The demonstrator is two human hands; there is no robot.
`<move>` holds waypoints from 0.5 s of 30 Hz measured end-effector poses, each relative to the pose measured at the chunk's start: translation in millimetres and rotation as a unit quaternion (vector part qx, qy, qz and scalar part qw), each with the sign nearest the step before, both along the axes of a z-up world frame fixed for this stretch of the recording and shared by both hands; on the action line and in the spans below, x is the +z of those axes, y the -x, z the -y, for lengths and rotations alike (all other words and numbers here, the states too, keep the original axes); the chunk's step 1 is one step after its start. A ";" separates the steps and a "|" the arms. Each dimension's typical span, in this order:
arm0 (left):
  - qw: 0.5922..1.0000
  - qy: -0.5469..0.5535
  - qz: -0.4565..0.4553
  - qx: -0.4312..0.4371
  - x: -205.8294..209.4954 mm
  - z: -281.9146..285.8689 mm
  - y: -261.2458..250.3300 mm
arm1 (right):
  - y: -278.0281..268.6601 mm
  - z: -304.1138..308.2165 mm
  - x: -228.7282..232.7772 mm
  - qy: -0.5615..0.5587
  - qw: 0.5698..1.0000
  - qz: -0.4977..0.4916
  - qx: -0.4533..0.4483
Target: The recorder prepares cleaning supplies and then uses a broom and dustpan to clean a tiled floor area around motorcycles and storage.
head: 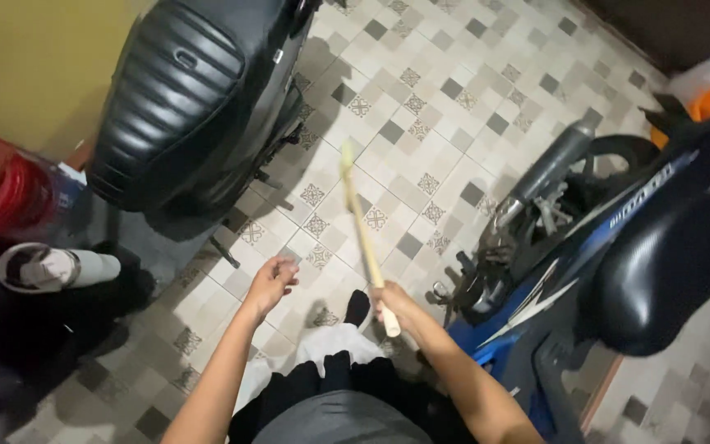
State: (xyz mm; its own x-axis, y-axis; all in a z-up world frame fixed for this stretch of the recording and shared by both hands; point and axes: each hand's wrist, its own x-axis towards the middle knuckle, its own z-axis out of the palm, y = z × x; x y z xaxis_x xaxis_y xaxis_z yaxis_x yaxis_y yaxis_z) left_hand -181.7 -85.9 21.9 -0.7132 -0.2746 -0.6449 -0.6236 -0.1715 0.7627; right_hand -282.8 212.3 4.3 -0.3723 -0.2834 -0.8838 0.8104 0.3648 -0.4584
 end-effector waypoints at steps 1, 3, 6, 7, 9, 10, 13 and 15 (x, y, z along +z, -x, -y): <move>1.000 -0.003 0.003 0.011 0.0 -5.2 14.4 | 6.7 1.0 3.9 -0.003 1.000 0.003 0.011; 1.000 -0.012 -0.021 0.019 1.8 -17.8 37.8 | 17.0 0.4 12.8 0.206 0.948 0.239 -0.028; 0.999 -0.025 -0.019 0.027 -16.0 -35.5 62.2 | 36.7 26.9 -4.5 0.187 0.930 0.315 -0.019; 0.999 -0.024 -0.021 0.038 -13.6 -40.2 69.1 | 49.2 37.9 -20.9 0.184 0.931 0.316 -0.008; 0.998 -0.023 -0.030 0.049 -8.1 -46.6 75.7 | 65.5 63.8 -54.1 0.201 0.907 0.348 0.124; 0.998 -0.019 -0.030 0.060 -3.9 -47.0 76.7 | 80.6 71.5 -88.0 0.200 0.905 0.349 0.135; 0.996 -0.013 -0.011 0.084 7.9 -44.6 73.6 | 128.7 96.4 -136.8 0.152 0.863 0.430 0.218; 0.996 0.016 0.027 0.084 7.4 -40.3 69.0 | 169.3 104.2 -103.7 0.135 0.948 0.221 0.186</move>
